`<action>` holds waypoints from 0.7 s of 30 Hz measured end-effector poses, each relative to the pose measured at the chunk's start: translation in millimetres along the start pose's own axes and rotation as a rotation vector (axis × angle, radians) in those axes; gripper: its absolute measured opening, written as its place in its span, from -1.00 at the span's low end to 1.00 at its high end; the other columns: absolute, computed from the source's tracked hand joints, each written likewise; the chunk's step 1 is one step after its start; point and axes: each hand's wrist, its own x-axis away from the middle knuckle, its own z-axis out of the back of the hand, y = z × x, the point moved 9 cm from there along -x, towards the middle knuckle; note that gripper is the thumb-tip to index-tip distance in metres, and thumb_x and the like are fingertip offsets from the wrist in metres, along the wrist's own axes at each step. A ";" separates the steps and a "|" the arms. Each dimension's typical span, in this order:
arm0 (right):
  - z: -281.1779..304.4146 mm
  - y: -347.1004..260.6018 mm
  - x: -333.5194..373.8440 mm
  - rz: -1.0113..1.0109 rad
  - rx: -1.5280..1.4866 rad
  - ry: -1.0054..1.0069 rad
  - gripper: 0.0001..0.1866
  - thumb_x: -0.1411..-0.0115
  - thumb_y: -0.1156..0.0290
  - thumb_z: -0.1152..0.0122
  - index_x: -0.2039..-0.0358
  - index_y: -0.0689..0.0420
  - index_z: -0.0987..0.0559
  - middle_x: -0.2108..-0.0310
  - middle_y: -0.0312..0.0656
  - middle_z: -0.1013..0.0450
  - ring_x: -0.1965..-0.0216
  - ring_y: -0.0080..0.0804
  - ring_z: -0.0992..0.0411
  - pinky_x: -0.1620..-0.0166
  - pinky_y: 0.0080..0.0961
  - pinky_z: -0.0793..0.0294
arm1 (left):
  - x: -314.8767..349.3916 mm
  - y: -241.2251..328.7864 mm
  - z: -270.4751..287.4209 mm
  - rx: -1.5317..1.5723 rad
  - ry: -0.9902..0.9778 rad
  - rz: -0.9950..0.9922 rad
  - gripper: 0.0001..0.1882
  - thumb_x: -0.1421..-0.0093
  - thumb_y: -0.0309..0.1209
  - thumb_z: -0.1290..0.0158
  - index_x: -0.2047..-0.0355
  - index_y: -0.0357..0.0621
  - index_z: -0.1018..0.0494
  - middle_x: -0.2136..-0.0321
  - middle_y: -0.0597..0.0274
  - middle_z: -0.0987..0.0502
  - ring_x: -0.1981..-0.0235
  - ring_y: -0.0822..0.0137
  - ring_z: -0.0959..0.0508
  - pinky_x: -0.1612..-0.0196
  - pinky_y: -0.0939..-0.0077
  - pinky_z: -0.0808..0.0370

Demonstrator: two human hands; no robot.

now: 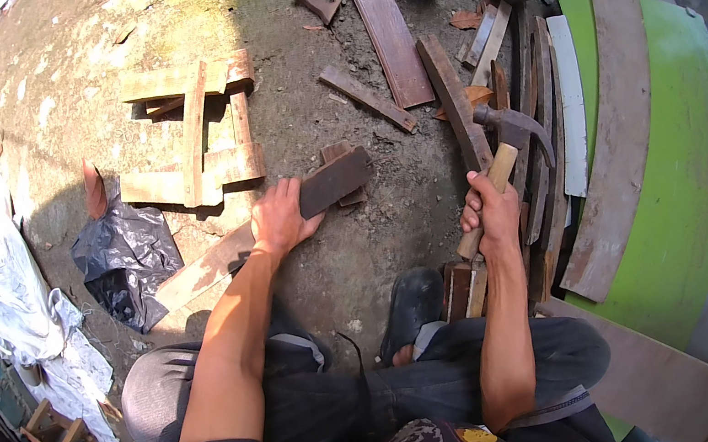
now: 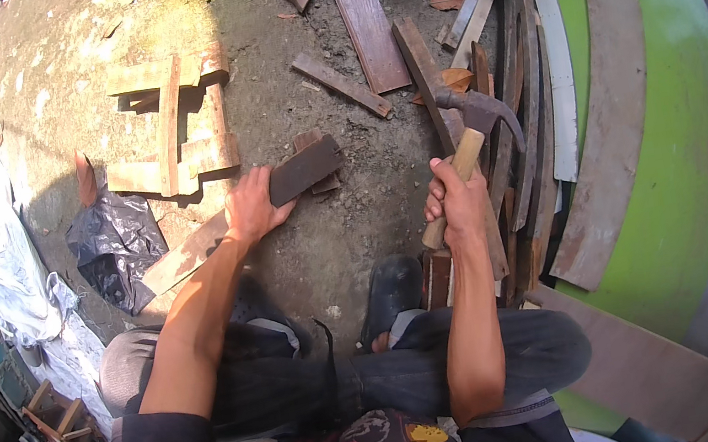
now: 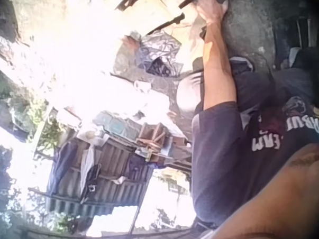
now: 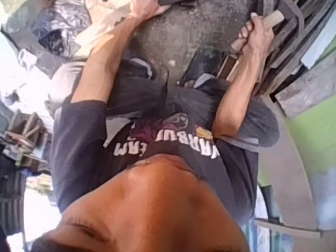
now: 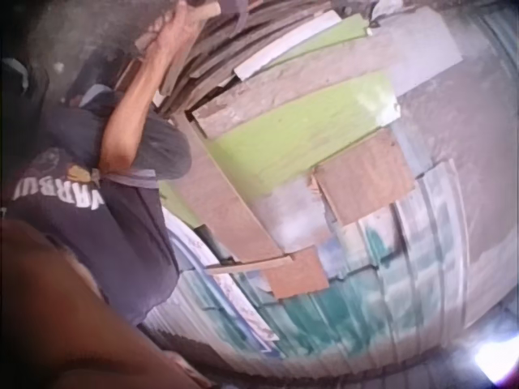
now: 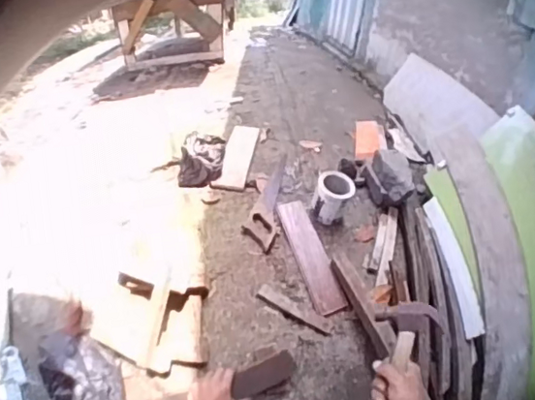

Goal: The person sits on the ground and uses a hammer to repeatedly strike a piece of wood, splitting it into smaller pieces. The person repositions the wood and continues splitting it until it is broken down into smaller fragments.

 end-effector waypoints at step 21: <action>0.5 64.3 45.1 -0.113 -0.085 -0.020 -0.85 -0.21 0.44 -0.19 0.38 0.19 -0.41 0.65 -0.32 -0.30 0.74 -0.55 -0.28 0.68 -0.47 -0.27 | -25.1 -6.1 1.4 0.491 -0.532 0.091 -0.22 -0.13 0.21 -0.16 -0.08 -0.24 -0.44 0.17 -0.07 -0.63 0.15 0.07 -0.65 0.05 0.18 -0.55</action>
